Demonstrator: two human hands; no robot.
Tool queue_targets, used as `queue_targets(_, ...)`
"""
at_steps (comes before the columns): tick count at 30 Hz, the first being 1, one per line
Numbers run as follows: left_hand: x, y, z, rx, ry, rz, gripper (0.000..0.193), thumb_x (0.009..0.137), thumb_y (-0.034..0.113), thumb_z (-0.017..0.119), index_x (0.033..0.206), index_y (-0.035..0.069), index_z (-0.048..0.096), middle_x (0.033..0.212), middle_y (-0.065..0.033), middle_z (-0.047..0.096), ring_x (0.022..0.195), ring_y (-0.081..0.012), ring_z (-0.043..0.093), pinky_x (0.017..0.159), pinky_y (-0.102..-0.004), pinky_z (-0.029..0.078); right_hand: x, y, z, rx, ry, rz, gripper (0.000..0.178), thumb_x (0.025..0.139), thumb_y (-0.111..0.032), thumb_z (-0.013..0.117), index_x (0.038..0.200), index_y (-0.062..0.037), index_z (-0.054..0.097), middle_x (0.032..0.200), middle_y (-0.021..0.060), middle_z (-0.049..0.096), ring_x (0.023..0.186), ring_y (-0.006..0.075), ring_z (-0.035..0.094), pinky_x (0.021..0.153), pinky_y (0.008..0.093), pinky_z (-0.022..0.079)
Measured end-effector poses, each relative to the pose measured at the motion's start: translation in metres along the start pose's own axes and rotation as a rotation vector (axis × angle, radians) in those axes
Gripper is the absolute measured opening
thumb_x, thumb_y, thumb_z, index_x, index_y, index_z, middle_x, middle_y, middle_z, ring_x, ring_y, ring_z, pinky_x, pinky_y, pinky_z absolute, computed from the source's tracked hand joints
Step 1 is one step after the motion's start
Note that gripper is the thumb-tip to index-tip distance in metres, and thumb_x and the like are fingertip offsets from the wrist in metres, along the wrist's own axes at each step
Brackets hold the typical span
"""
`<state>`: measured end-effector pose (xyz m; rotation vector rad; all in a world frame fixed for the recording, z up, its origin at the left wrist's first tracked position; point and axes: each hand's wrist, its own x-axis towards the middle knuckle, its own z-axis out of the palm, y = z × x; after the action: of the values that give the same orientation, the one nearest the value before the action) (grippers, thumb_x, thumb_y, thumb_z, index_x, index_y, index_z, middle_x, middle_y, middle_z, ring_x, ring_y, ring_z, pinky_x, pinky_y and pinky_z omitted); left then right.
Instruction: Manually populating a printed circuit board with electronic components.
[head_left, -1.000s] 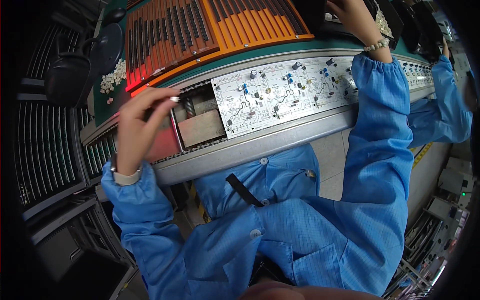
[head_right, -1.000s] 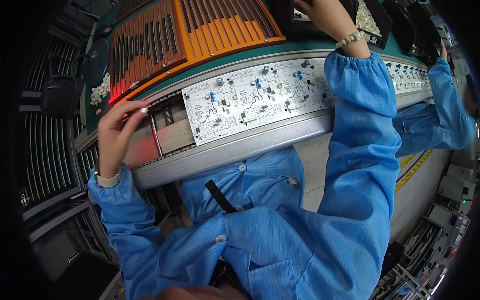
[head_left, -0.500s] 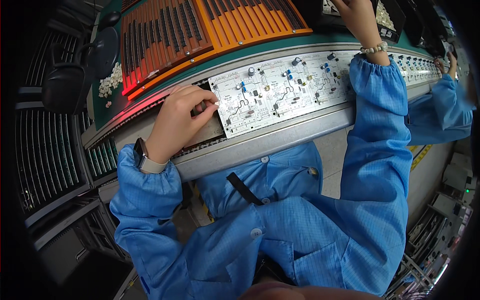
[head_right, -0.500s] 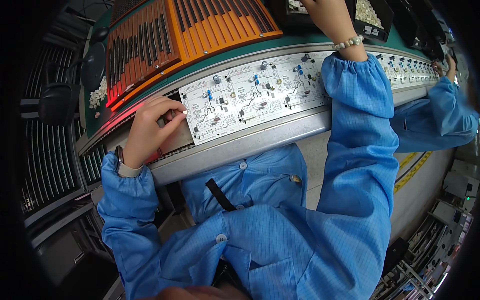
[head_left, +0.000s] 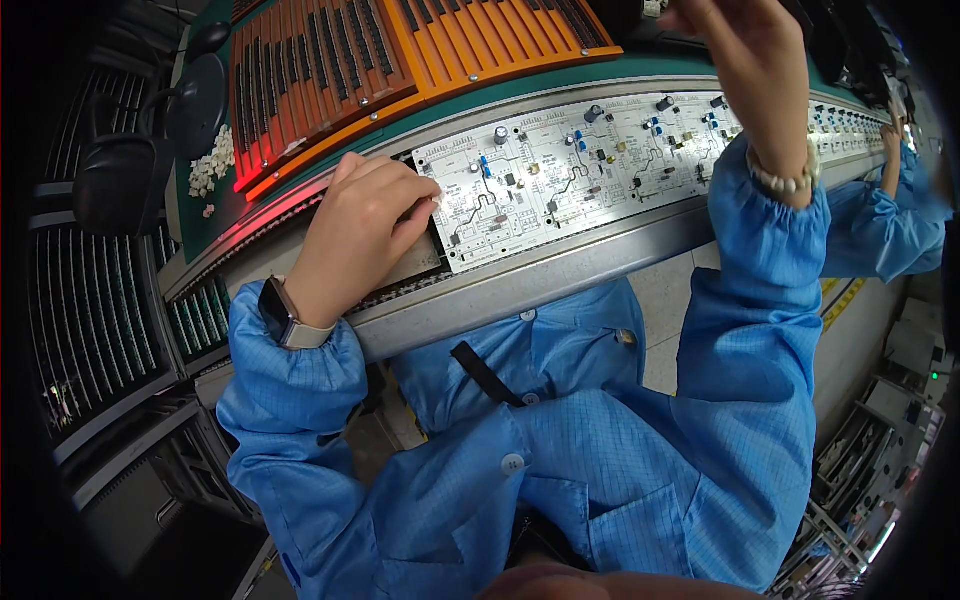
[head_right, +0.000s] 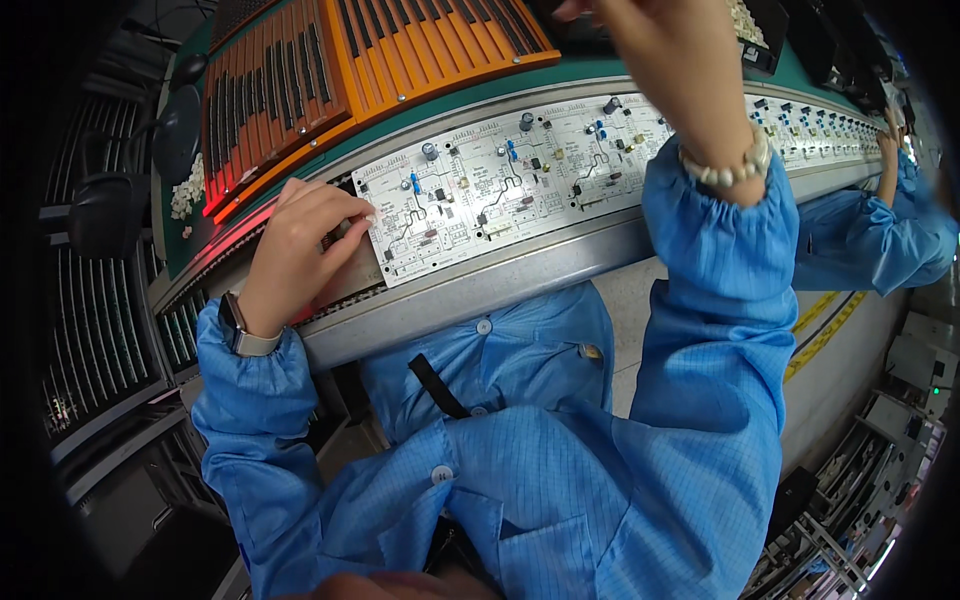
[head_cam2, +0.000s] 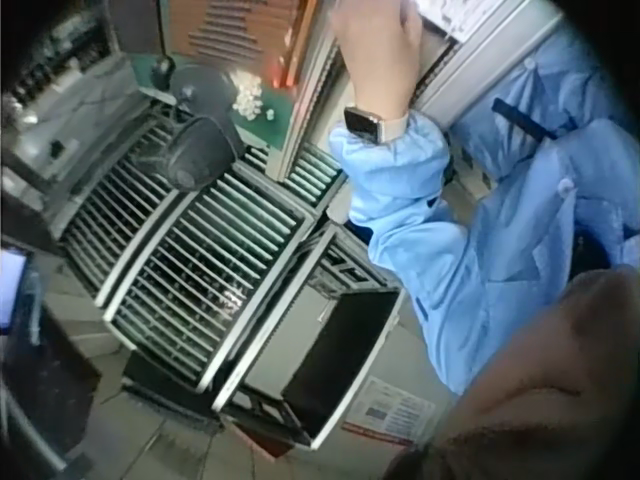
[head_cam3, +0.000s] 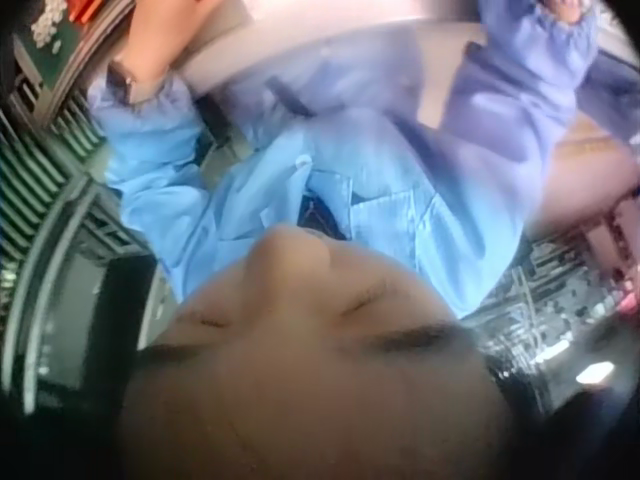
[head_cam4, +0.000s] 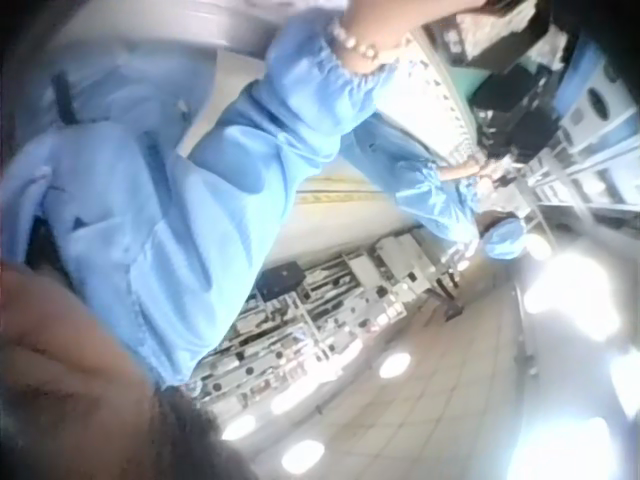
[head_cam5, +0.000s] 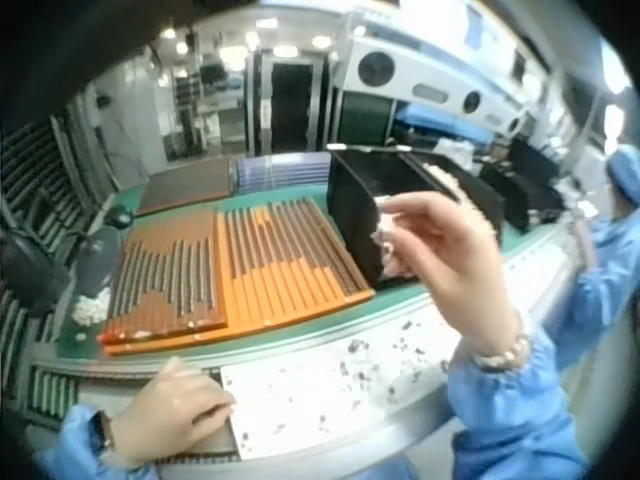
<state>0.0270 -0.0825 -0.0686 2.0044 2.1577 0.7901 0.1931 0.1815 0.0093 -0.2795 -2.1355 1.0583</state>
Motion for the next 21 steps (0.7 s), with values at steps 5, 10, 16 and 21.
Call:
queue_targets(5,0.000,0.004,-0.002,0.054,0.005,0.014,0.010,0.085,0.011,0.071,0.091,0.004,0.068,0.086,-0.0073,0.066,0.087,-0.0252,0.062,0.082,-0.0380,0.042,-0.017,-0.008,0.015,-0.175,-0.311,-0.306,0.022,0.090,0.004,0.066,0.112,0.0014,0.068,0.102,0.0122,0.072,0.096,0.0200,0.072,0.081,0.0291,0.059)
queue_targets(10,0.005,0.008,0.002,0.129,0.034,0.071,0.009,0.084,0.011,0.071,0.088,0.005,0.066,0.082,-0.0068,0.063,0.084,-0.0244,0.061,0.082,-0.0376,0.042,-0.036,-0.024,0.045,-0.138,-0.571,-0.388,0.022,0.080,0.004,0.072,0.101,-0.0018,0.068,0.105,0.0118,0.069,0.096,0.0298,0.069,0.080,0.0357,0.057)
queue_targets(16,0.008,0.013,0.008,0.188,0.050,0.103,0.006,0.086,0.011,0.067,0.085,0.006,0.064,0.079,-0.0063,0.060,0.083,-0.0236,0.060,0.082,-0.0368,0.042,-0.060,-0.017,0.073,-0.226,-0.682,-0.454,0.023,0.071,-0.005,0.070,0.095,-0.0050,0.070,0.095,0.0080,0.065,0.090,0.0288,0.064,0.081,0.0377,0.052)
queue_targets(21,0.005,0.009,0.011,0.110,0.062,0.087,0.004,0.087,0.009,0.065,0.089,0.005,0.064,0.084,-0.0069,0.060,0.085,-0.0242,0.060,0.083,-0.0373,0.042,-0.070,-0.009,0.087,-0.345,-0.781,-0.461,0.018,0.070,-0.007,0.072,0.088,-0.0062,0.069,0.084,0.0057,0.062,0.084,0.0255,0.063,0.079,0.0364,0.049)
